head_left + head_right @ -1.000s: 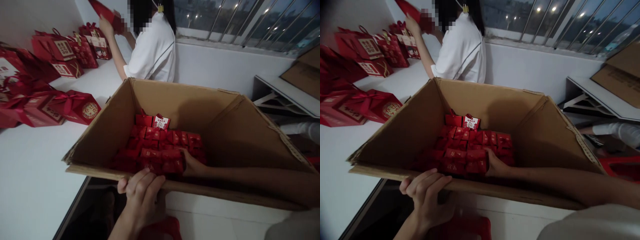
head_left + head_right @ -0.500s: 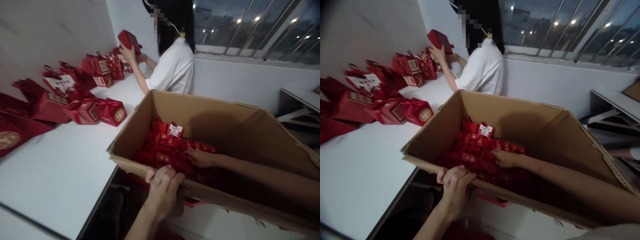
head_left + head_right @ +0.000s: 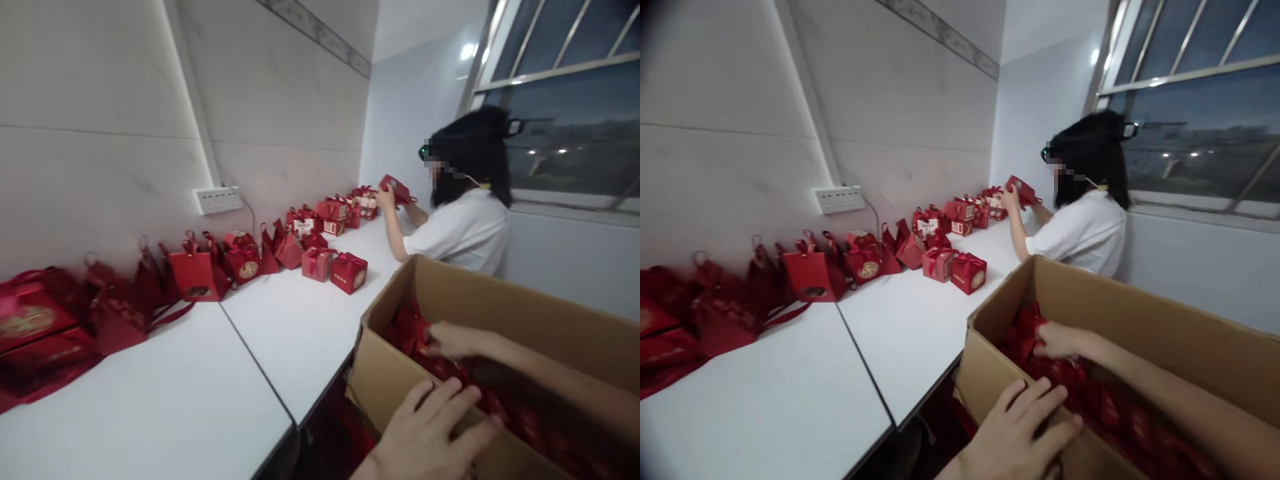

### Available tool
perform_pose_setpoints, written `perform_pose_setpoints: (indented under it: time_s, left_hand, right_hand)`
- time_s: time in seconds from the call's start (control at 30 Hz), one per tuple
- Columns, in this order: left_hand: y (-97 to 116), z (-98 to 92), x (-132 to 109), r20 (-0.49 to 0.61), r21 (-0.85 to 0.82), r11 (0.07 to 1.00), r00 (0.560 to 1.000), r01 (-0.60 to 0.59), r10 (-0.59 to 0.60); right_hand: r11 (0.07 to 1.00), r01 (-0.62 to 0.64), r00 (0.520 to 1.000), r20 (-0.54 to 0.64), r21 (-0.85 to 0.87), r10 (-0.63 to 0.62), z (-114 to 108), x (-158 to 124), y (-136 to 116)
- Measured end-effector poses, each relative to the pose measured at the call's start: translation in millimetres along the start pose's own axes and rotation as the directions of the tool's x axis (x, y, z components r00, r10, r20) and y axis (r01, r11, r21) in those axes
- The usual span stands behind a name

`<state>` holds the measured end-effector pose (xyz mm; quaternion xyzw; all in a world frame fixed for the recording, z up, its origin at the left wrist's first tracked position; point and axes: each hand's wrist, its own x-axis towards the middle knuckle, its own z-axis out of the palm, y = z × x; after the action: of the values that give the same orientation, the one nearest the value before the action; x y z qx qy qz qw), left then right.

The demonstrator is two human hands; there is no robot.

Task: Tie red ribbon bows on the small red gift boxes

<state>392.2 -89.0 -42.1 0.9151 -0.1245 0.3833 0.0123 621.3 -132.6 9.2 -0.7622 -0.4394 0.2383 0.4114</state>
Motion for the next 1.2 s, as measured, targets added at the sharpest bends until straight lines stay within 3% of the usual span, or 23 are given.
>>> perform_pose_setpoints:
  time_s: [0.13, 0.2, 0.27, 0.37, 0.47, 0.57, 0.63, 0.73, 0.87, 1.0, 1.07, 1.1, 1.2]
  left_hand:
    - [-25, -37.0, -41, -0.132, 0.100, 0.995, 0.991, -0.005, 0.018]
    - [-39, -63.9, -66, -0.142, 0.065, 0.990, 0.983, 0.126, -0.116]
    - [-50, -95.1, -92, -0.066, 0.048, 0.956, 0.956, 0.290, -0.287]
    - [-62, -141.1, -131, 0.065, 0.097, 0.908, 0.908, 0.408, -0.415]
    - [-71, -177.4, -167, 0.085, 0.156, 0.830, 0.830, 0.535, -0.551]
    - [-78, -200.7, -198, 0.052, 0.177, 0.750, 0.755, 0.637, -0.653]
    - [-80, -208.4, -215, 0.010, 0.157, 0.722, 0.730, 0.674, -0.684]
    - [-79, -210.4, -232, -0.033, 0.091, 0.689, 0.694, 0.719, -0.719]
    - [-83, -207.9, -238, -0.043, -0.021, 0.665, 0.664, 0.746, -0.746]
    - [-94, -213.5, -237, -0.188, -0.154, 0.641, 0.615, 0.752, -0.766]
    - [-97, -221.2, -241, -0.268, -0.228, 0.586, 0.528, 0.778, -0.806]
    - [-98, -226.2, -244, -0.309, -0.280, 0.539, 0.457, 0.794, -0.834]
    - [-97, -243.0, -256, -0.404, -0.477, 0.362, 0.166, 0.800, -0.899]
  right_hand:
    - [0.929, -0.051, 0.997, -0.074, -0.367, 0.026, -8, 75, -50]
    - [0.888, -0.044, 0.996, -0.091, -0.458, 0.003, 8, 110, -70]
    - [0.853, -0.058, 0.996, -0.085, -0.518, 0.016, 32, 137, -80]
    - [0.812, -0.124, 0.991, -0.104, -0.570, 0.079, 67, 158, -81]
    - [0.792, -0.155, 0.987, -0.125, -0.591, 0.100, 85, 166, -73]
    - [0.780, -0.118, 0.992, -0.112, -0.615, 0.063, 88, 162, -70]
    - [0.771, -0.058, 0.997, -0.080, -0.635, 0.009, 87, 152, -73]
    - [0.731, 0.165, 0.981, 0.033, -0.662, -0.192, 90, 123, -89]
    - [0.603, 0.529, 0.835, 0.239, -0.597, -0.496, 119, 72, -130]
    - [0.516, 0.758, 0.649, 0.383, -0.399, -0.657, 180, 28, -178]
    - [0.480, 0.833, 0.553, 0.434, -0.276, -0.711, 217, 15, -199]
    - [0.475, 0.854, 0.517, 0.453, -0.214, -0.726, 236, 12, -209]
    - [0.487, 0.873, 0.434, 0.501, -0.030, -0.749, 292, 14, -234]
